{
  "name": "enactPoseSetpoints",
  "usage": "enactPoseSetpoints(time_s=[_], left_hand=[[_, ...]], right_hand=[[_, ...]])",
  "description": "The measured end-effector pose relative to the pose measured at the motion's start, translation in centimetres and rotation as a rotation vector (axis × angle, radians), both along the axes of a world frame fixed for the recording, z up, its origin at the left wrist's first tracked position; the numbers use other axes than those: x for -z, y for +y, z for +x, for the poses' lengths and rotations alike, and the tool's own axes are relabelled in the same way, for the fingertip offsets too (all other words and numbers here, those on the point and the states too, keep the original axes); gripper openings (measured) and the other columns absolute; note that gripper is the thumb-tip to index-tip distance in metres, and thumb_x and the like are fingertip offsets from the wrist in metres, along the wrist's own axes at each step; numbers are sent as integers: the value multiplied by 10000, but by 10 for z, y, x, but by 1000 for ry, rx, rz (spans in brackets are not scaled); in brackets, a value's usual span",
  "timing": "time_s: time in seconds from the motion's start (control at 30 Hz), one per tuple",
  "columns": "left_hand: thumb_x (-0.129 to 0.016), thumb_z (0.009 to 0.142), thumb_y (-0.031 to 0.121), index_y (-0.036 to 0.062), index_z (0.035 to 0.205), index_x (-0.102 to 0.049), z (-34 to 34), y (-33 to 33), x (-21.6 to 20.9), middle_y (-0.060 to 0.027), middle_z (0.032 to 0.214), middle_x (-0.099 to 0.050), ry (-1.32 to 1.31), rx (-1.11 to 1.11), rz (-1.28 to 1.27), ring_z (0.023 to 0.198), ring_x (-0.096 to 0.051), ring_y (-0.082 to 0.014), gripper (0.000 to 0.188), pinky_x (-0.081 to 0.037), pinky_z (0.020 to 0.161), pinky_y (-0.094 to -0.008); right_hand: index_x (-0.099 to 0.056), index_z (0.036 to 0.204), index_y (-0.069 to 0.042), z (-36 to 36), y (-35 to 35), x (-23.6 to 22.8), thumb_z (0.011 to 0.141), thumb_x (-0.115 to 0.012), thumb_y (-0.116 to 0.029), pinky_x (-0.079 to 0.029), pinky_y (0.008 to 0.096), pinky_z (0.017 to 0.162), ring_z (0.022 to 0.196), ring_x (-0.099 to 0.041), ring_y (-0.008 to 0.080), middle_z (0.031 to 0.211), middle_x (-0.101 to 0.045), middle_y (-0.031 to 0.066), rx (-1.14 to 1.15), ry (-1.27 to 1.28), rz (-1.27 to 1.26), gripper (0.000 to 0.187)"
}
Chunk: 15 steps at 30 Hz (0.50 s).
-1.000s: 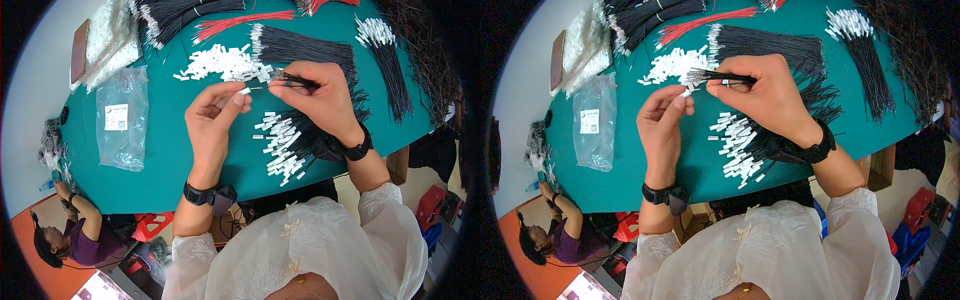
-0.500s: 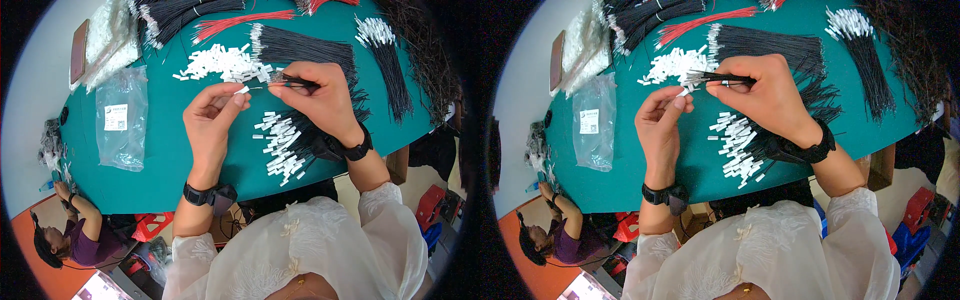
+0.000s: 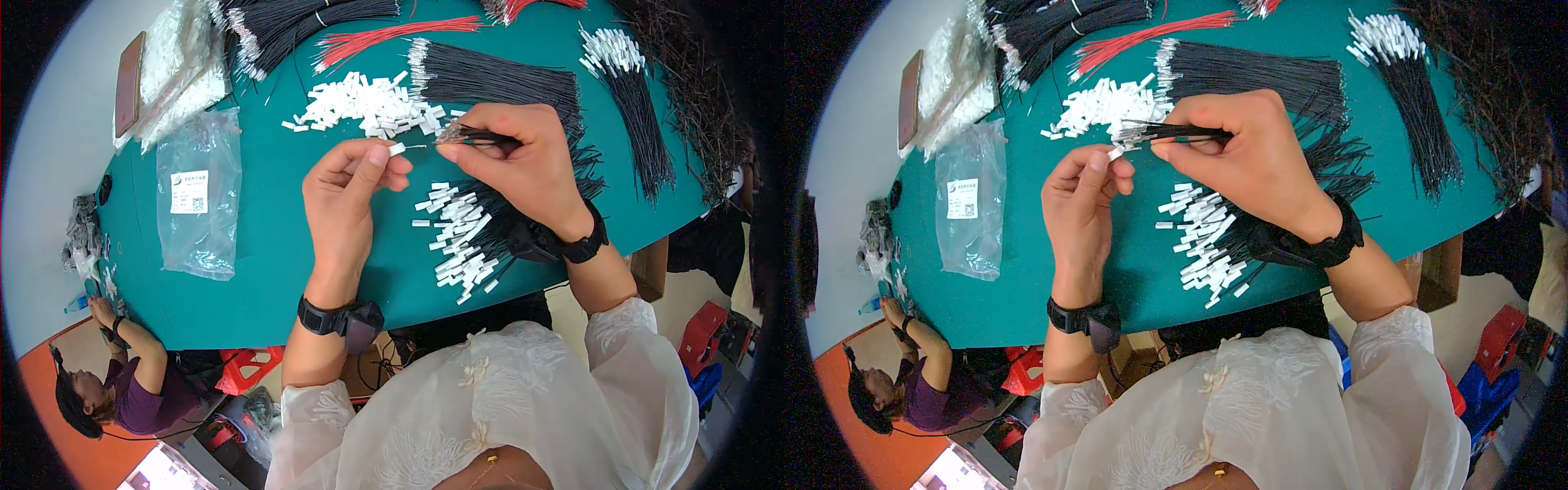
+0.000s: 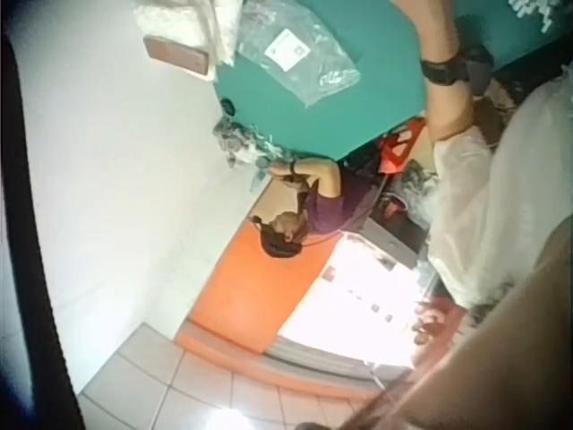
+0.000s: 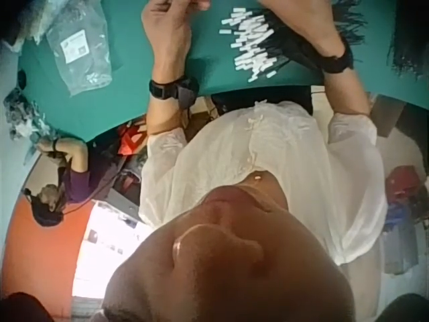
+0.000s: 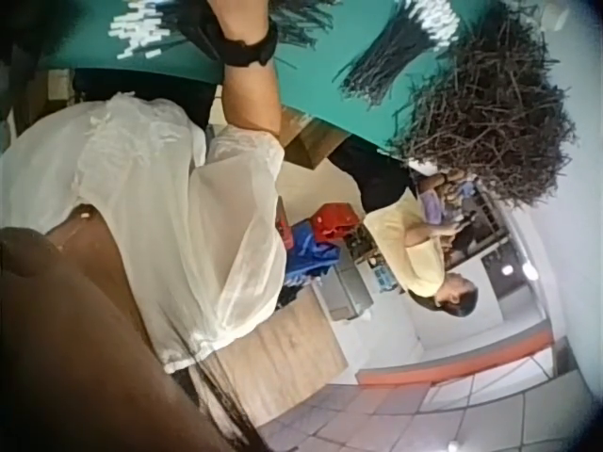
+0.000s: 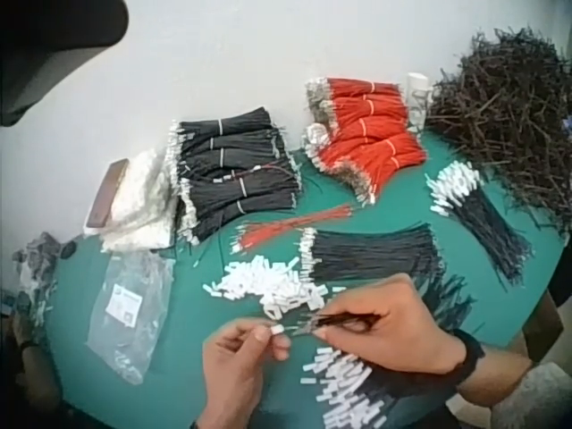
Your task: Assembling small white connectors onto black wires.
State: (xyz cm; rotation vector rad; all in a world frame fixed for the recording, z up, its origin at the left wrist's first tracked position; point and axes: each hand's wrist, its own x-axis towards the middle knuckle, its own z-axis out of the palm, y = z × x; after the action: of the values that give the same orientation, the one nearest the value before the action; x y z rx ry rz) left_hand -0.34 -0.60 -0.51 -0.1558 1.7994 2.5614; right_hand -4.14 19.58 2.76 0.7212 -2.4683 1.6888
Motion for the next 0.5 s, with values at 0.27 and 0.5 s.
enactPoseSetpoints(time_s=[0.27,0.5], left_hand=[[-650,921,141,-15,935,-658,0,1,-2,-104,782,-690,-21,7,-18,658,-626,-133,157,-497,626,-242],[-652,918,133,-11,907,-658,0,1,-2,-96,765,-685,-17,5,-20,649,-621,-130,145,-490,614,-238]], right_hand=[[-667,857,48,0,0,1,741,-772,-7,-329,198,477,534,-430,32,706,-638,30,-3,29,4,166],[-674,852,41,0,0,1,742,-758,-2,-326,203,472,527,-434,37,705,-640,34,-18,23,-2,145]])
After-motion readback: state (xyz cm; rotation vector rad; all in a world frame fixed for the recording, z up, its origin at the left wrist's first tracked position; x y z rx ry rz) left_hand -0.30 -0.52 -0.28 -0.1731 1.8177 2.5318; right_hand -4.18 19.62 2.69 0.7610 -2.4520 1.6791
